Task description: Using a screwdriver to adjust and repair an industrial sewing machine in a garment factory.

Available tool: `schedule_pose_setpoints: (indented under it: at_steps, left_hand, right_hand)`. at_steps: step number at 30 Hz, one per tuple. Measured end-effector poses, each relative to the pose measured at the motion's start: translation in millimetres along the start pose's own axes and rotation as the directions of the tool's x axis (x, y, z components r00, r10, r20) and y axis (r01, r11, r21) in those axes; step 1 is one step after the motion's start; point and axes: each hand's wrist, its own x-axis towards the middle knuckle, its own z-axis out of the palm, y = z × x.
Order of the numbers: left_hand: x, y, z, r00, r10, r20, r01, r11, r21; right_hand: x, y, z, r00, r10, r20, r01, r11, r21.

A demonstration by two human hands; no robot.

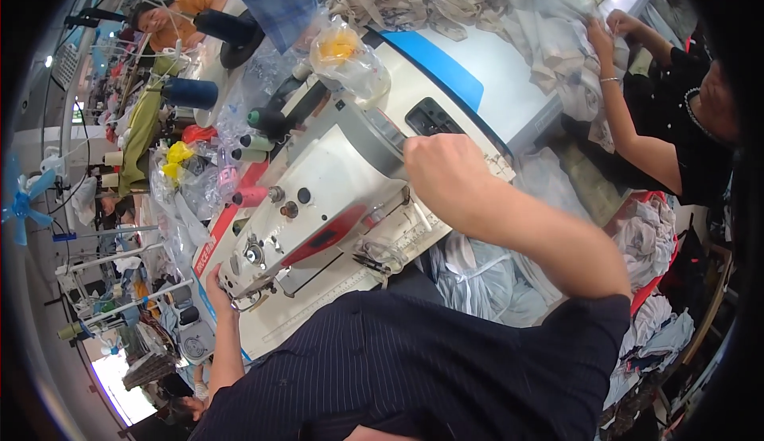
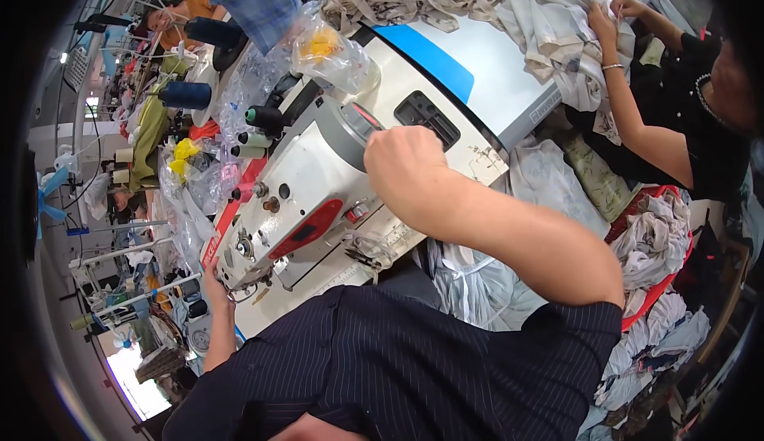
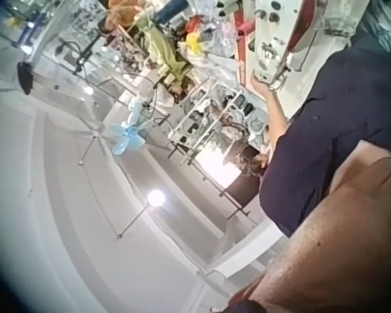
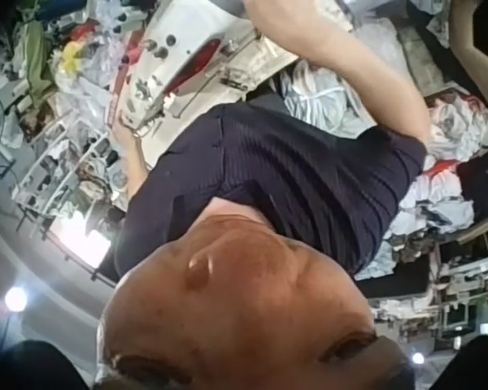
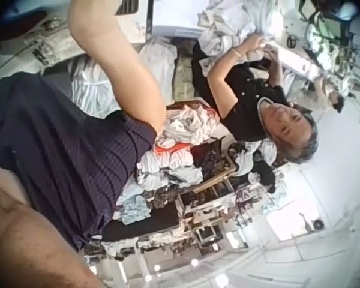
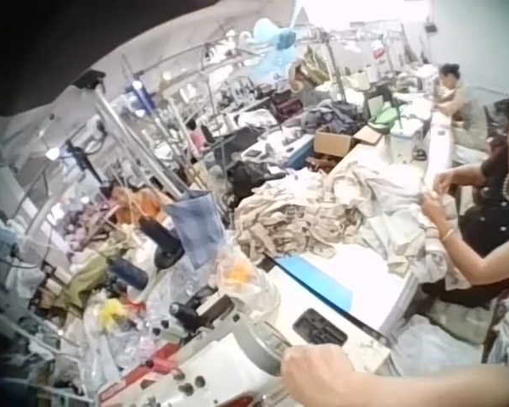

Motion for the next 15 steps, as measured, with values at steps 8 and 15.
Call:
schedule_pose_setpoints:
  at_steps: [8,15]
  left_hand:
    - [1,-14,-16,0.997,0.083,-0.004,-0.082,0.992,0.097]
    - [9,-13,-13,0.993,0.115,0.008,-0.115,0.984,0.137]
  right_hand:
    - [-26,-10,-38,0.997,0.073,0.017,-0.074,0.996,0.054]
    - [-41,-7,-10,0.977,0.172,-0.122,-0.165,0.984,0.067]
